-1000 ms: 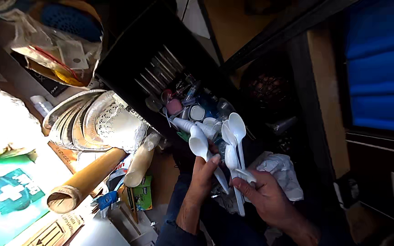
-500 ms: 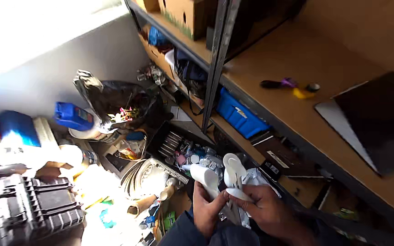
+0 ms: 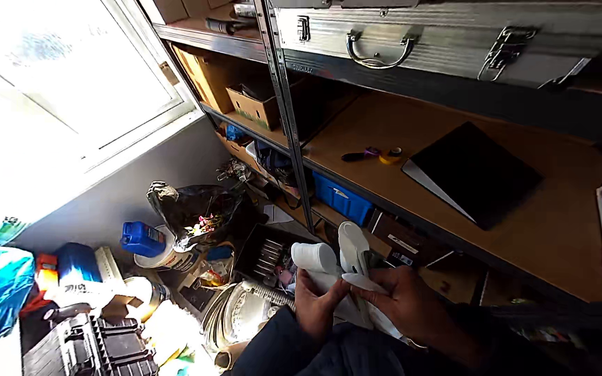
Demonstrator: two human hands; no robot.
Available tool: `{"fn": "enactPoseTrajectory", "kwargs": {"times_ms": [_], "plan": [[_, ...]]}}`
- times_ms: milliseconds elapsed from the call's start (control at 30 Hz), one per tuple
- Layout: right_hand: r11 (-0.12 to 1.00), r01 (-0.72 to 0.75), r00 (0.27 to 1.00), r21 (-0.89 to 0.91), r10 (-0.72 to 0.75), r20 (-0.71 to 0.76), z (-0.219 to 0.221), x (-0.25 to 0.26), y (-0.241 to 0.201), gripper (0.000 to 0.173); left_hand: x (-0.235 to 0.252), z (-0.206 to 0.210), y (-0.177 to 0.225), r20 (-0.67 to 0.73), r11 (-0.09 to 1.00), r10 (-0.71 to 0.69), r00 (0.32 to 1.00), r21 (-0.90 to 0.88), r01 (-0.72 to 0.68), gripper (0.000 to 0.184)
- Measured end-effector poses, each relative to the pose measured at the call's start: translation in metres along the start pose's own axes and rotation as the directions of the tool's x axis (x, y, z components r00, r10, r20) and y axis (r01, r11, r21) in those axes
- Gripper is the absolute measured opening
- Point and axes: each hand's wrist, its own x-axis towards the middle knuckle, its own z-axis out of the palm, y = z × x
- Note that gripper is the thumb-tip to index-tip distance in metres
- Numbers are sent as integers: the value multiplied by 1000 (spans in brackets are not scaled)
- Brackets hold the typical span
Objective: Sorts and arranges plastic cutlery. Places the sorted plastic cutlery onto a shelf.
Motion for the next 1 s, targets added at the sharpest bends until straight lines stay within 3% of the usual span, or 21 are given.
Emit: {"fn": "enactPoseTrajectory", "kwargs": {"times_ms": [133,267,400,567,633,767,1000], "plan": [[997,32,999,-64,-32,-6,7,6,-7,38,4,-5,10,20,1000,-7,1000,-29,7,89],[994,58,998,-88,-57,12,19,16,-14,38,2,-22,30,-46,999,-28,999,18,29,85],[1000,0,1000,27,-1,23,36,28,-24,38,-2,-38,55,-14,998,35,999,54,-34,47],[993,34,998,112,-40,51,48,44,-31,33,1,-52,66,39,995,41,998,92,-45,29],[988,85,995,129,-91,39,52,46,-34,30,5,-56,70,87,996,44,995,73,-50,28],[987,56,998,152,-59,12,53,45,-45,30,15,-64,74,175,994,77,982,58,-89,30],[994,95,992,-60,-99,-75,51,39,-55,37,25,-62,81,231,998,64,971,8,-67,36]]}}
